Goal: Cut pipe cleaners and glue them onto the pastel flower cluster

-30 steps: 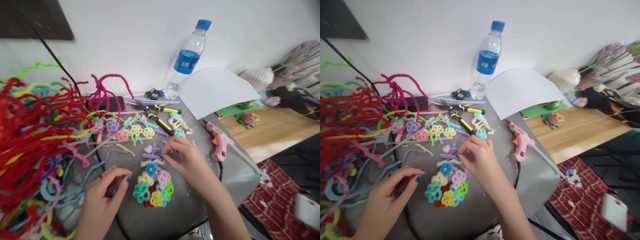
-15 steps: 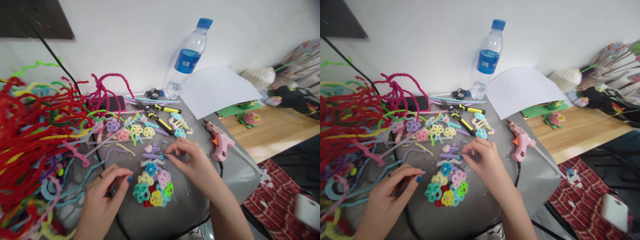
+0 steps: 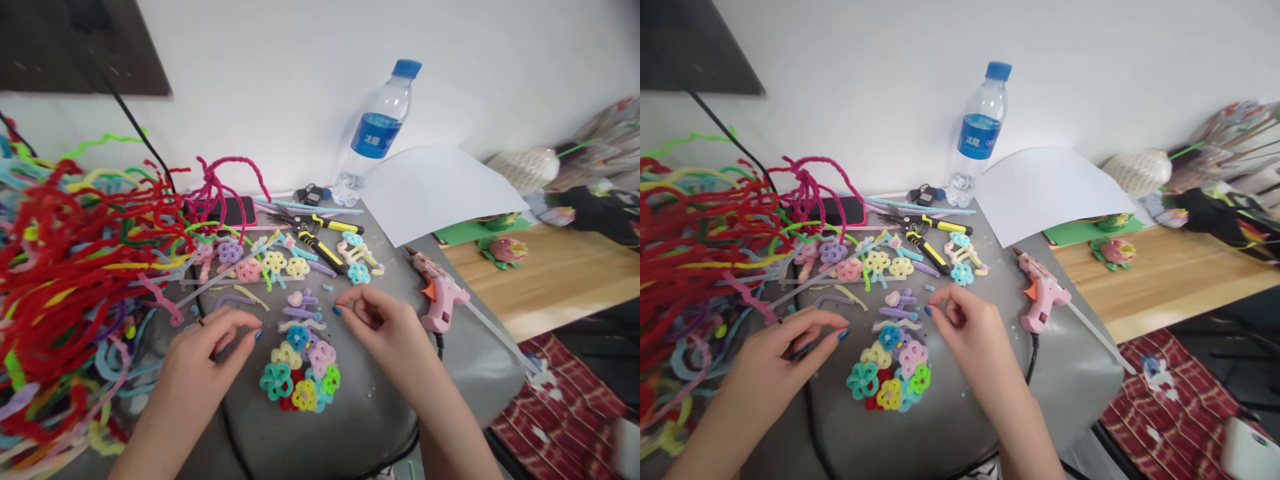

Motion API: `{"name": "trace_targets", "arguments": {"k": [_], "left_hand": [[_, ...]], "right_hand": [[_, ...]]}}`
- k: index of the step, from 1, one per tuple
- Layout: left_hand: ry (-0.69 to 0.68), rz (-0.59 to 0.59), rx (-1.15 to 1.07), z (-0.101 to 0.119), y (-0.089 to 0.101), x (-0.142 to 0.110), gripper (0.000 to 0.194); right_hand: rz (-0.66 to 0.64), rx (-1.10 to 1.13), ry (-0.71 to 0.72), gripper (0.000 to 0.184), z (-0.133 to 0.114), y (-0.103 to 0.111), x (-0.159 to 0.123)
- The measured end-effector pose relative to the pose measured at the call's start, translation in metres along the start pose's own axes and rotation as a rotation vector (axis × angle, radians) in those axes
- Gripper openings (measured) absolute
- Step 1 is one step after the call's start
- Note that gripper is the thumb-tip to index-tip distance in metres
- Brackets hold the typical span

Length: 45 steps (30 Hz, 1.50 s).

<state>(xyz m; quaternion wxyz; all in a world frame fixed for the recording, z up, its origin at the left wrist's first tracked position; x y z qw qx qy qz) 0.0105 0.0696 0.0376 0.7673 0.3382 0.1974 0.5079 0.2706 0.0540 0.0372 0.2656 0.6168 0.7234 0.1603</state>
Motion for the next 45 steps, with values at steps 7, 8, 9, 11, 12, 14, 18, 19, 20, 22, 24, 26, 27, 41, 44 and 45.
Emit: {"name": "trace_targets", "arguments": {"k": [7,8,9,11,12,14,18,19,20,22,24,26,27,41,44,45], "left_hand": [[0.047,-0.090,0.080,0.016,-0.009,0.021,0.020],[0.058,-0.099,0.086,0.017,-0.011,0.023,0.020],[0.070,-0.110,0.090,0.017,-0.012,0.025,0.020],[0.092,-0.131,0.095,0.017,-0.014,0.028,0.020],[0.104,-0.144,0.095,0.018,-0.014,0.029,0.021],[0.127,-0.178,0.095,0.018,-0.014,0.032,0.021],[0.158,-0.238,0.087,0.020,-0.016,0.036,0.021],[0.159,-0.245,0.081,0.020,-0.017,0.036,0.021],[0.157,-0.248,0.074,0.020,-0.017,0.037,0.021],[0.155,-0.247,0.066,0.020,-0.019,0.037,0.021],[0.167,-0.247,0.064,0.019,-0.020,0.038,0.020],[0.190,-0.254,0.060,0.020,-0.021,0.039,0.019],[0.200,-0.260,0.057,0.020,-0.021,0.039,0.018],[0.240,-0.283,-0.010,0.018,-0.025,0.042,0.012],[0.237,-0.265,-0.025,0.017,-0.026,0.041,0.012],[0.232,-0.257,-0.029,0.016,-0.027,0.040,0.012]], "right_hand": [[-0.046,-0.044,-0.012,0.019,-0.005,-0.007,0.002],[-0.048,-0.050,-0.013,0.018,-0.006,-0.008,0.002],[-0.050,-0.055,-0.015,0.018,-0.007,-0.009,0.001],[-0.054,-0.057,-0.020,0.016,-0.008,-0.010,0.002],[-0.059,-0.052,-0.021,0.016,-0.008,-0.010,0.002],[-0.069,-0.040,-0.019,0.015,-0.008,-0.010,0.003],[-0.071,-0.035,-0.006,0.013,-0.007,-0.010,0.004],[-0.069,-0.039,-0.005,0.012,-0.007,-0.010,0.004],[-0.071,-0.044,-0.005,0.012,-0.006,-0.011,0.004],[-0.074,-0.056,-0.005,0.012,-0.004,-0.011,0.004],[-0.075,-0.066,-0.006,0.012,-0.002,-0.011,0.004],[-0.077,-0.070,-0.011,0.012,-0.002,-0.010,0.004],[-0.080,-0.072,-0.016,0.013,-0.002,-0.010,0.004],[-0.093,-0.093,0.012,0.013,-0.005,-0.010,0.004],[-0.109,-0.092,0.022,0.013,-0.006,-0.011,0.006],[-0.111,-0.090,0.026,0.013,-0.006,-0.011,0.006]]}}
Point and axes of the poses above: each hand's wrist, its own x-axis towards the middle knuckle, its own y-axis out of the back of the hand, z = x × y, the point moved 1 cm from there along x, towards the middle knuckle, and after that the axes turned 14 degrees about -z, right-handed, at the moved point
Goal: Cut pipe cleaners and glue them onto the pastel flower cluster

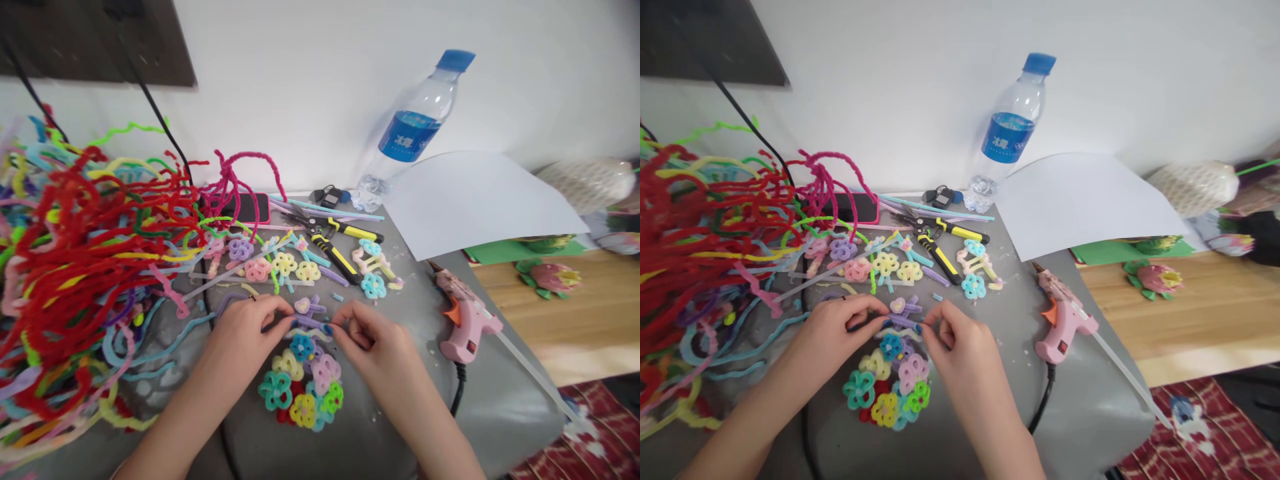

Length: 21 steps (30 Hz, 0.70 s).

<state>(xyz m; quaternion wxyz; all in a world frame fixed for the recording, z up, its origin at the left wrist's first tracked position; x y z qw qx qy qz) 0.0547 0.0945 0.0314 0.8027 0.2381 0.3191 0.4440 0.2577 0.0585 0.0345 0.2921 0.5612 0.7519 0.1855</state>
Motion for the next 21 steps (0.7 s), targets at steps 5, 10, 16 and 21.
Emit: {"name": "trace_targets", "arguments": {"k": [5,10,16,21], "left_hand": [[-0.019,0.012,-0.015,-0.0040,-0.0021,0.0000,0.012],[-0.037,0.027,-0.019,-0.0045,-0.0026,0.0005,0.012],[-0.035,0.035,-0.025,-0.0027,-0.0030,0.0004,0.013],[-0.030,0.017,-0.022,-0.0023,-0.0035,-0.0001,0.014]], "right_hand": [[0.002,-0.001,-0.006,0.012,0.0007,-0.0022,0.0017],[0.002,-0.021,-0.005,0.013,0.0006,-0.0016,0.0017],[0.015,-0.025,0.003,0.013,0.0007,-0.0028,0.0033],[0.031,-0.033,0.004,0.014,0.0007,-0.0035,0.0042]]}}
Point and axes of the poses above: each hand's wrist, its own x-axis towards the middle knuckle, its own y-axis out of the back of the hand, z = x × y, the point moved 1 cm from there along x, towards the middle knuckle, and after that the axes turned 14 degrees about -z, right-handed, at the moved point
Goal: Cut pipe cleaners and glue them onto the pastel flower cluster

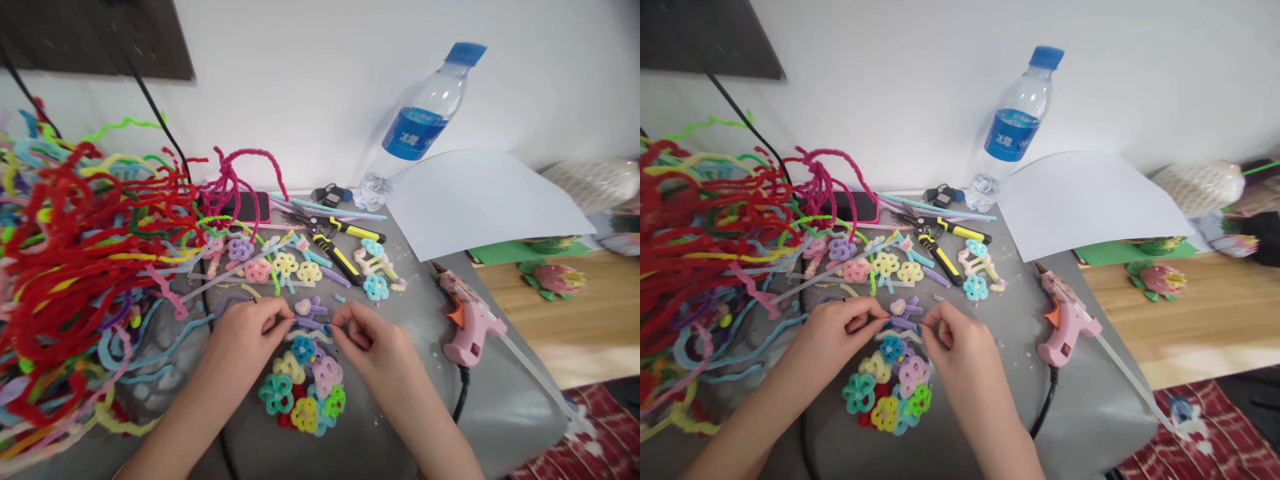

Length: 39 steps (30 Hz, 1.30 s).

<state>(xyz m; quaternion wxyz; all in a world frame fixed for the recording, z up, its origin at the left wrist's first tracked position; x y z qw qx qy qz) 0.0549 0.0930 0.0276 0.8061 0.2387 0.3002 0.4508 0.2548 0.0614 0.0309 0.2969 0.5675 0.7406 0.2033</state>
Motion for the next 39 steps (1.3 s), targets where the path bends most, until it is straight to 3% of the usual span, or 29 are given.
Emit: {"name": "trace_targets", "arguments": {"k": [17,22,39], "left_hand": [[0.034,-0.055,-0.024,-0.001,0.001,0.000,0.014],[0.037,-0.045,-0.038,-0.001,0.001,0.001,0.015],[0.033,-0.026,0.012,-0.005,-0.004,0.001,0.018]], "right_hand": [[0.004,0.099,-0.015,0.016,0.000,0.009,-0.001],[-0.051,0.093,-0.035,0.015,0.002,0.003,0.000],[0.016,0.014,-0.021,0.013,0.008,-0.009,0.002]]}}
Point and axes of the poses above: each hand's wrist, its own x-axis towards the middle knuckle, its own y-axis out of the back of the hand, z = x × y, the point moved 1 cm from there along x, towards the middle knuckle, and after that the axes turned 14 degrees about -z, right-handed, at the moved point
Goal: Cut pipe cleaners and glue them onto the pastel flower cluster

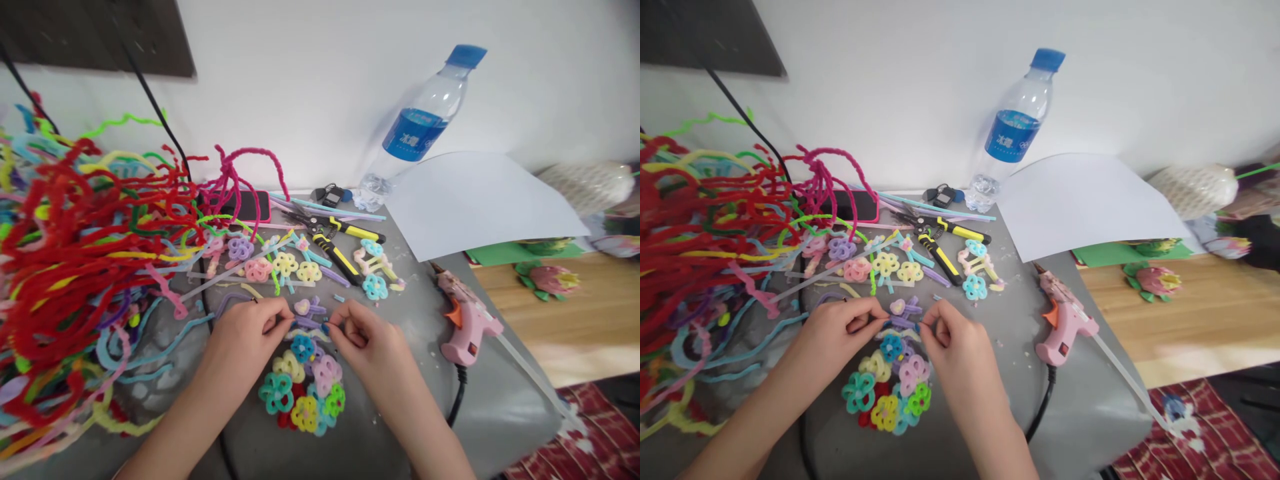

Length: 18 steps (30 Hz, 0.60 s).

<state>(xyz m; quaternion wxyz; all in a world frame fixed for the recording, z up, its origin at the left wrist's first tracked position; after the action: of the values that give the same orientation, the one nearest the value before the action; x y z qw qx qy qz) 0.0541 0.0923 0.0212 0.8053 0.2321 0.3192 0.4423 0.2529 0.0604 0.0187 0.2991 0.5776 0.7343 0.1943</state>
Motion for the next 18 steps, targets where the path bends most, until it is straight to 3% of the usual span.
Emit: {"name": "trace_targets", "arguments": {"k": [6,12,18], "left_hand": [[0.016,-0.005,0.001,0.000,0.001,0.001,0.018],[0.036,-0.030,-0.025,0.002,0.003,0.001,0.016],[0.035,-0.020,-0.038,0.001,0.003,0.000,0.015]], "right_hand": [[0.040,-0.022,0.022,0.012,-0.002,-0.002,-0.002],[0.090,0.025,0.013,0.015,-0.008,0.009,-0.006],[0.021,0.047,-0.009,0.016,-0.007,0.009,-0.004]]}}
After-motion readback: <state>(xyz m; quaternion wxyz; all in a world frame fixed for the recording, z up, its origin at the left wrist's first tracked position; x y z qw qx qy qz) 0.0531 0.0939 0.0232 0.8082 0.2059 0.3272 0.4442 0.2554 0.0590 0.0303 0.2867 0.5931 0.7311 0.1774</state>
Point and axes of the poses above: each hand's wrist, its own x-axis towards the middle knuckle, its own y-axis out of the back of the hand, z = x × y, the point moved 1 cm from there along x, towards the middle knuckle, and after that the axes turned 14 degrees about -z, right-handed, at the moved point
